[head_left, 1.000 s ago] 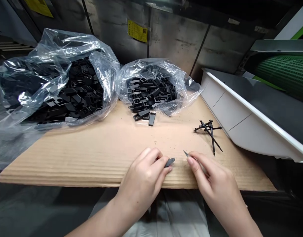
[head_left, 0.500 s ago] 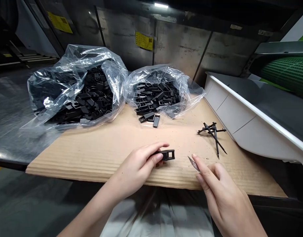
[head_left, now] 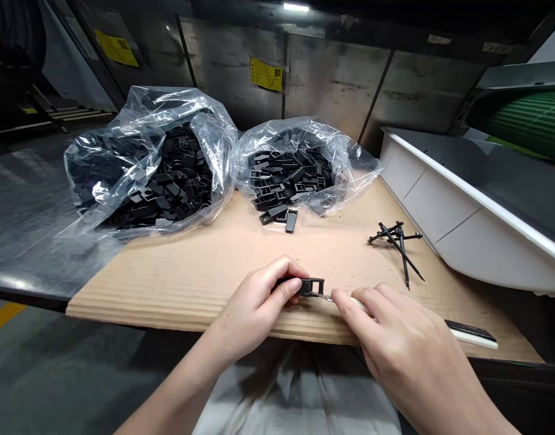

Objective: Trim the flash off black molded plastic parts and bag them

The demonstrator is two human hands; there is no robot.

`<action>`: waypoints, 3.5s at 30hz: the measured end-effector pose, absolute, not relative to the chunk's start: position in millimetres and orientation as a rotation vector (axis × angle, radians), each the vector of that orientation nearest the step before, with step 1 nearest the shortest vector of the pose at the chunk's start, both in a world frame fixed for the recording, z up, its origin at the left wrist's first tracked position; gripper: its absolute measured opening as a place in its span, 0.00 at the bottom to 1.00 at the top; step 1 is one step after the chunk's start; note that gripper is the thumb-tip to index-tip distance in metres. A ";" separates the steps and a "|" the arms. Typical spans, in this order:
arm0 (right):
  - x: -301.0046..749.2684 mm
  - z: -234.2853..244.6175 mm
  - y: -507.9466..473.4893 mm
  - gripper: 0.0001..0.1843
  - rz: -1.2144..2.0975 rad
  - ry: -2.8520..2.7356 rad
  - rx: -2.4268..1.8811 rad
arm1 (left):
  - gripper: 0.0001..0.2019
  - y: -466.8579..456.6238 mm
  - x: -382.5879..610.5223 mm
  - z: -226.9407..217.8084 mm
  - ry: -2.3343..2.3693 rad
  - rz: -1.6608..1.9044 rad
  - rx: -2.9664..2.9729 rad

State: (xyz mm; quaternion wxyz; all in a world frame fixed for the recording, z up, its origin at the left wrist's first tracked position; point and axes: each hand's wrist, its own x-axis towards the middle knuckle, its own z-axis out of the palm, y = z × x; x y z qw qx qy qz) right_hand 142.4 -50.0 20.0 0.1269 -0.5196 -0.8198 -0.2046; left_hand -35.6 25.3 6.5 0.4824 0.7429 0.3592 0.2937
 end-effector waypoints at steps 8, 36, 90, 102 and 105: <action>134.6 27.5 -44.8 0.17 -0.597 -2.403 -1.511 | 0.06 24.8 -34.4 7.1 0.903 0.709 1.859; 140.4 25.3 -49.9 0.06 0.213 -1.841 -1.485 | 0.07 19.7 -27.4 4.0 0.684 0.788 1.383; 121.2 2.4 -48.2 0.10 0.019 -1.700 -1.673 | 0.06 8.2 -23.9 -2.2 0.854 1.103 1.610; 125.7 -3.0 -62.7 0.12 0.402 -1.469 -1.646 | 0.09 7.8 -25.9 -2.9 0.761 0.876 1.388; 118.7 -4.0 -63.4 0.14 0.412 -1.456 -1.630 | 0.12 10.5 -26.9 -1.6 0.731 0.898 1.500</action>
